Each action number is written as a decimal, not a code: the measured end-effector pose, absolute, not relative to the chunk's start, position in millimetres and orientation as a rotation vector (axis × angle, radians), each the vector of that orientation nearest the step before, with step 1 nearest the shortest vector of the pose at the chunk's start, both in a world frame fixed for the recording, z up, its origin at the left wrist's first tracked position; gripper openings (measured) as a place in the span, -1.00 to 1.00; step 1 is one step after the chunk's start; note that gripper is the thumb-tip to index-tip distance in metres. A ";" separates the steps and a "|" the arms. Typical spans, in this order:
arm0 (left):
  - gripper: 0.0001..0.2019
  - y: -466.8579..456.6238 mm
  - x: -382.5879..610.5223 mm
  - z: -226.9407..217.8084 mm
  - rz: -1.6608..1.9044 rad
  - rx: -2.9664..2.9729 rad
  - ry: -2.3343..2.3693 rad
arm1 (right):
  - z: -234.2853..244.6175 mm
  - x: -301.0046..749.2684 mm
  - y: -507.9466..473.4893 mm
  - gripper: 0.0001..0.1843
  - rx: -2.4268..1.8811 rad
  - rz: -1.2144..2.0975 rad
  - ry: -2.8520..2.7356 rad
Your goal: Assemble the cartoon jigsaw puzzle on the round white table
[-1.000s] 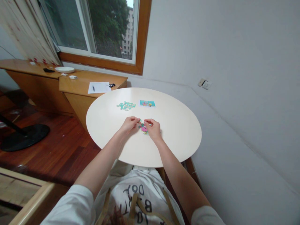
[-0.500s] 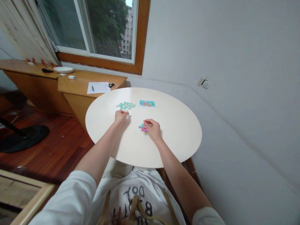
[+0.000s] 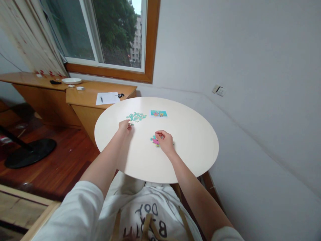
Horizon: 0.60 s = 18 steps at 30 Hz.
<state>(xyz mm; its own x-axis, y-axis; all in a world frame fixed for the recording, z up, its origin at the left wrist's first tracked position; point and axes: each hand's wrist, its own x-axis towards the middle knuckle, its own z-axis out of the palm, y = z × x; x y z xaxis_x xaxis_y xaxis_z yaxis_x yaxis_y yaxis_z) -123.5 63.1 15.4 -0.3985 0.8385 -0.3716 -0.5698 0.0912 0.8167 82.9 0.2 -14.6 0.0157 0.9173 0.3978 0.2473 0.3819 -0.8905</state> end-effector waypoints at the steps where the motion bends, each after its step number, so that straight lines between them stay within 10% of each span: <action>1: -0.89 60.2 -120.7 17.8 1.558 0.290 1.187 | -14.8 82.6 0.3 -0.89 -1.098 0.726 -1.493; 18: -0.53 -13.3 -53.1 28.0 1.120 0.329 0.489 | -6.3 77.5 -14.1 -0.62 -0.997 0.842 -1.721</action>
